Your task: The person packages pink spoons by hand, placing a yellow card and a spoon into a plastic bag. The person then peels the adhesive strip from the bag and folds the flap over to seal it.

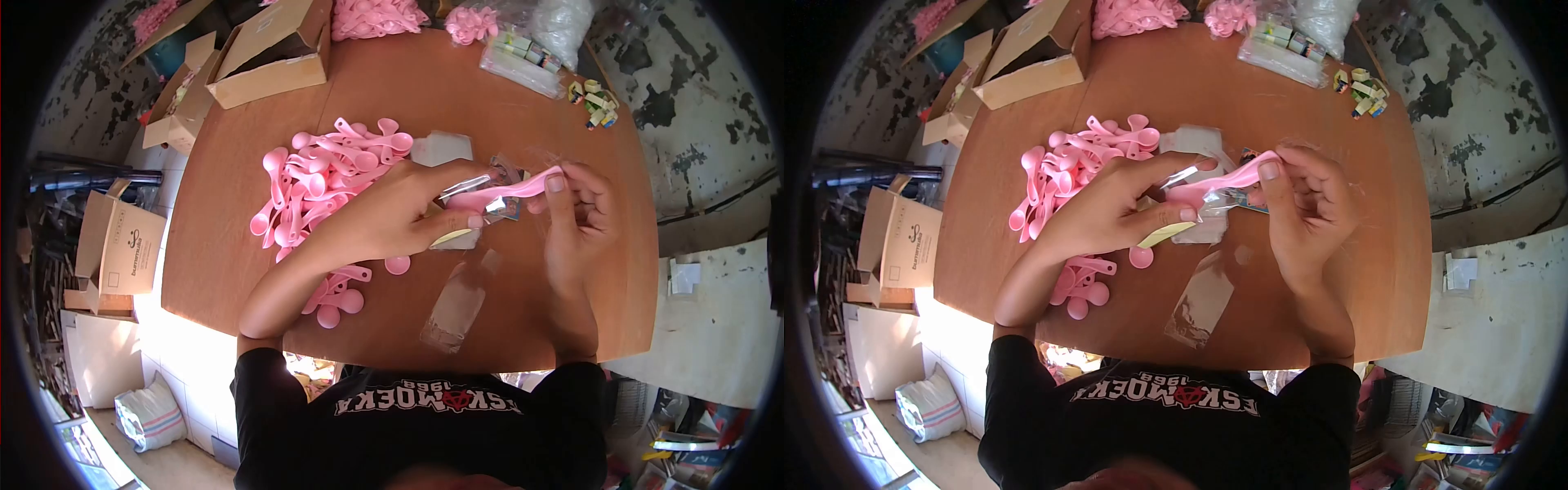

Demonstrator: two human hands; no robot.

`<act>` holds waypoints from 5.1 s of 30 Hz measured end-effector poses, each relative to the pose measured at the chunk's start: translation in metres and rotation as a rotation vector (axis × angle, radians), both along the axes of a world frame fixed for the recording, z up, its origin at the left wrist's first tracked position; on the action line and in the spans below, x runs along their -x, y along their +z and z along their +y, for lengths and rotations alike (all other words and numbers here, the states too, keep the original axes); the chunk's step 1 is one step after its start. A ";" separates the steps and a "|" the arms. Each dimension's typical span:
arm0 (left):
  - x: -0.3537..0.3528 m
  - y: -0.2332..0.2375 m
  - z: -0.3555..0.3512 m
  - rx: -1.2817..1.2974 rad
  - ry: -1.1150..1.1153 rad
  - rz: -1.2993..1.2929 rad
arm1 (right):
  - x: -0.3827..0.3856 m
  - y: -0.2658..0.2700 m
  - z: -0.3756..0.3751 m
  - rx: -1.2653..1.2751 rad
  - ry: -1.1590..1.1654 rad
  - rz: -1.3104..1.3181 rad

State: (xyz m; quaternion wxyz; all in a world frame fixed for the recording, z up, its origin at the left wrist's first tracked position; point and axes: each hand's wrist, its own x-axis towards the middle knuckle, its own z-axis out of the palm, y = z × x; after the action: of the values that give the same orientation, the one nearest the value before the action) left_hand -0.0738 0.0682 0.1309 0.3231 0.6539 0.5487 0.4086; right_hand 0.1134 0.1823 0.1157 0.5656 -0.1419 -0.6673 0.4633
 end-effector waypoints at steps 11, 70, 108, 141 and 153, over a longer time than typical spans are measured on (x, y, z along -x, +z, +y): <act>0.002 -0.008 0.003 -0.231 0.010 0.054 | 0.007 0.007 0.003 -0.417 0.056 -0.425; -0.020 0.012 -0.021 -0.146 0.064 -0.219 | -0.147 -0.033 0.116 0.309 -0.034 -0.783; -0.024 -0.013 -0.001 -0.138 0.130 -0.350 | 0.000 0.035 -0.002 -0.053 0.178 -0.238; 0.000 -0.011 -0.002 -0.294 0.083 -0.427 | -0.005 0.027 0.003 0.234 0.528 -0.226; 0.006 0.002 -0.012 -0.242 -0.067 -0.531 | -0.012 0.033 0.006 0.074 0.642 -0.244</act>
State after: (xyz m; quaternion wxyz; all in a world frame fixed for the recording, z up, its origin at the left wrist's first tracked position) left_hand -0.0802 0.0559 0.1332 0.3885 0.5757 0.3702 0.6170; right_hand 0.1253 0.1888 0.1483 0.3016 0.0004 -0.7232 0.6213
